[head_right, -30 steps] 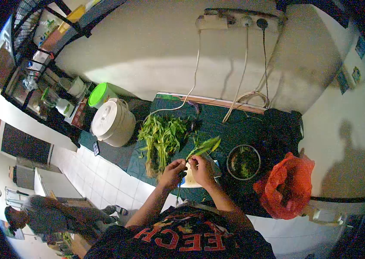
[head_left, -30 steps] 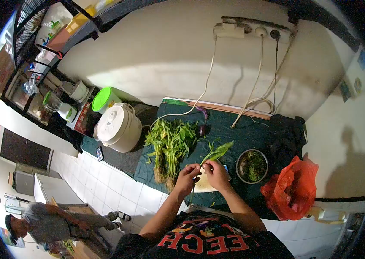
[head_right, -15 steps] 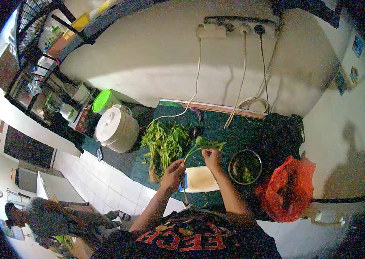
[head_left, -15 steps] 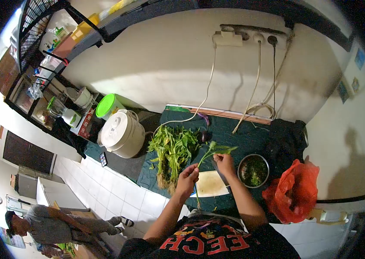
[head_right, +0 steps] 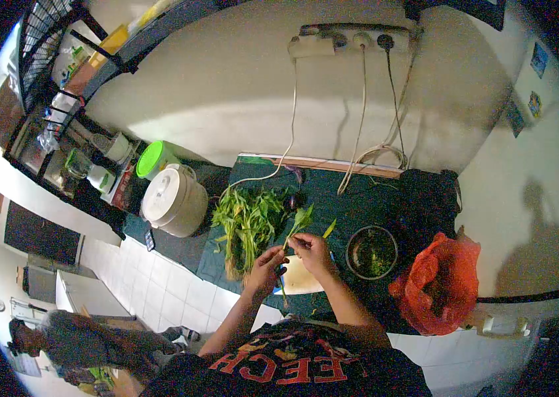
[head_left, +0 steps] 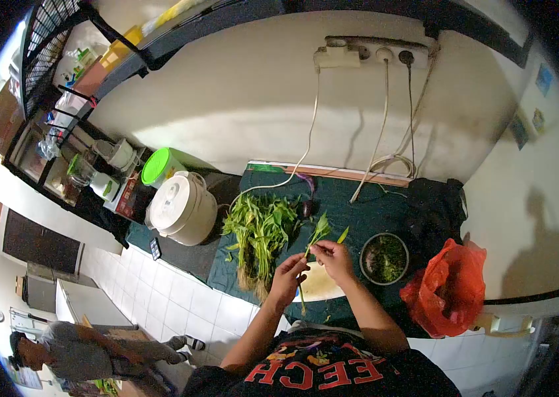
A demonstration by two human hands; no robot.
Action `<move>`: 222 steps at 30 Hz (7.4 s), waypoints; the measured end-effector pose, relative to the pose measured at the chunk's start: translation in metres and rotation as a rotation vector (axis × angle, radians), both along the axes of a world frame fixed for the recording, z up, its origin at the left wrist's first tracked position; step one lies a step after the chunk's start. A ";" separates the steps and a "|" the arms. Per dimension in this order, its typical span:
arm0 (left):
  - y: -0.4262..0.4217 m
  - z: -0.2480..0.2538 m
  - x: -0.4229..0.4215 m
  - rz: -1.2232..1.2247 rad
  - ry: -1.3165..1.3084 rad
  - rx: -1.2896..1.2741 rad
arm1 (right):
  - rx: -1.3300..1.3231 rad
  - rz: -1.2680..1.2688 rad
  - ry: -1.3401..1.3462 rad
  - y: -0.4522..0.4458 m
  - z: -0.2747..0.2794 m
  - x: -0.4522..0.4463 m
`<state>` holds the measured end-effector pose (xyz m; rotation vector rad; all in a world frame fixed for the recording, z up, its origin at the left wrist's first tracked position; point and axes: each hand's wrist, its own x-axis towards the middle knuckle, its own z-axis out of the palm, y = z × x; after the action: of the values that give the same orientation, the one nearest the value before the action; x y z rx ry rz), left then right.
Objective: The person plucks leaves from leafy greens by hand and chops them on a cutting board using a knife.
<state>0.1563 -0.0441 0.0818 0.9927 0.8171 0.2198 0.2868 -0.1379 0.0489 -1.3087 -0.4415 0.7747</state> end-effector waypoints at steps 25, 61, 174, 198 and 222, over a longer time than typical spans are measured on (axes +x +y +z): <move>-0.002 -0.013 -0.009 0.063 -0.105 0.252 | -0.174 -0.356 -0.533 -0.001 -0.095 0.012; -0.014 -0.014 0.011 -0.059 -0.090 0.310 | -0.338 -0.094 -0.672 -0.031 -0.002 -0.006; -0.040 -0.157 0.016 -0.494 0.372 1.198 | -1.127 0.100 -0.584 -0.212 -0.129 -0.105; -0.055 -0.103 -0.002 -0.239 -0.021 0.263 | -0.746 -0.702 -0.949 -0.280 0.061 0.001; -0.039 -0.053 -0.064 -0.585 -0.091 0.471 | -0.548 0.149 -1.038 -0.151 0.034 -0.055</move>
<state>0.0919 -0.0833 0.0288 1.6084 0.3657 -0.0535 0.2323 -0.2889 0.0831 -2.1814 -1.2148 0.2696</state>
